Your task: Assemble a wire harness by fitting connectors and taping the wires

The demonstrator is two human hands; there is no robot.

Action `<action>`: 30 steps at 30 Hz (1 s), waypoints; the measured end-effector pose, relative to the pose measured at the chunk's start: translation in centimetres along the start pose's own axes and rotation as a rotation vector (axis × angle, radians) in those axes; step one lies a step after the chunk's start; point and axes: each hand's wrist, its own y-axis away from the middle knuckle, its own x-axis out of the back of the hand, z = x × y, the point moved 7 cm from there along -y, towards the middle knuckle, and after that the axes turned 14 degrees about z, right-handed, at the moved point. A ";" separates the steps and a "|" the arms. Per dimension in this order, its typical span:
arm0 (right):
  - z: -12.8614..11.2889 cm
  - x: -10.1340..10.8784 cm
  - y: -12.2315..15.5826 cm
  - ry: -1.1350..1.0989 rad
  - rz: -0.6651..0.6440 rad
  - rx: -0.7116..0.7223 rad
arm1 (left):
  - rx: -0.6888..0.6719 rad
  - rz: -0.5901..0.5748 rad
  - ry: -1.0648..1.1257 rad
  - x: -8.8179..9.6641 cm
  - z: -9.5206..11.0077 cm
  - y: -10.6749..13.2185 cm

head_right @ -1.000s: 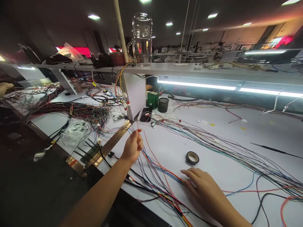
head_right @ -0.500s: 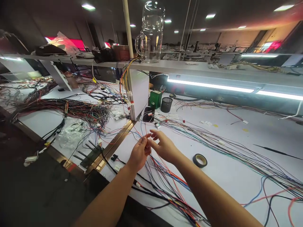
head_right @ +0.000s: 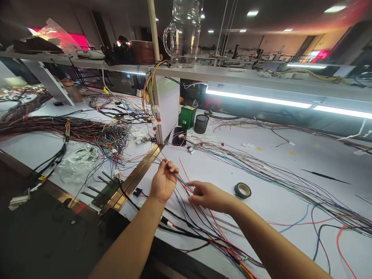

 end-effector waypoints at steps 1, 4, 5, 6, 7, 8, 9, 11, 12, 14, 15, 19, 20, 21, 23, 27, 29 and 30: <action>0.5 0.8 1.1 0.095 0.021 0.010 | -0.012 0.007 0.013 0.2 0.3 -0.3; 2.0 4.0 4.5 0.294 0.097 0.022 | -0.029 0.006 0.031 0.4 0.8 -0.8; 2.7 5.2 5.7 0.326 0.124 0.010 | -0.027 0.003 0.026 0.5 0.8 -0.8; 3.4 6.4 6.9 0.350 0.156 -0.004 | -0.017 -0.003 0.016 0.4 0.6 -0.8; 4.2 7.5 8.1 0.374 0.198 -0.017 | -0.005 -0.008 -0.006 0.3 0.4 -0.6; 5.2 8.6 9.2 0.401 0.246 -0.030 | 0.004 -0.011 -0.040 0.2 0.2 -0.5; 6.2 9.6 10.3 0.430 0.297 -0.041 | 0.009 -0.008 -0.078 0.2 0.1 -0.3; 8.5 11.3 12.3 0.493 0.406 -0.069 | 0.005 0.019 -0.135 0.1 0.4 -0.3; 9.7 12.0 13.2 0.520 0.452 -0.089 | -0.007 0.050 -0.141 0.2 1.0 -0.5; 12.2 13.1 14.7 0.562 0.542 -0.140 | -0.039 0.122 -0.126 0.3 2.6 -0.9; 13.3 13.5 15.2 0.569 0.572 -0.163 | -0.067 0.153 -0.131 0.2 3.8 -1.1; 15.2 13.3 15.7 0.553 0.569 -0.184 | -0.397 0.122 -0.455 -2.5 9.7 -0.9; 15.0 13.1 15.6 0.566 0.565 -0.177 | -0.496 0.064 -0.608 -3.9 11.0 -0.5; 14.6 13.0 15.4 0.586 0.567 -0.165 | -0.548 -0.010 -0.774 -5.3 11.9 -0.2; 13.3 12.7 14.9 0.630 0.588 -0.119 | -0.545 -0.063 -1.008 -7.3 13.1 -0.3; 10.2 11.8 14.0 0.559 0.569 0.052 | -0.276 0.065 -0.849 -7.6 14.3 -2.3; 8.9 11.6 13.9 0.414 0.574 0.130 | -0.180 0.177 -0.734 -6.2 13.9 -3.5; 8.4 11.6 14.0 0.316 0.595 0.156 | -0.159 0.225 -0.710 -5.3 13.6 -3.9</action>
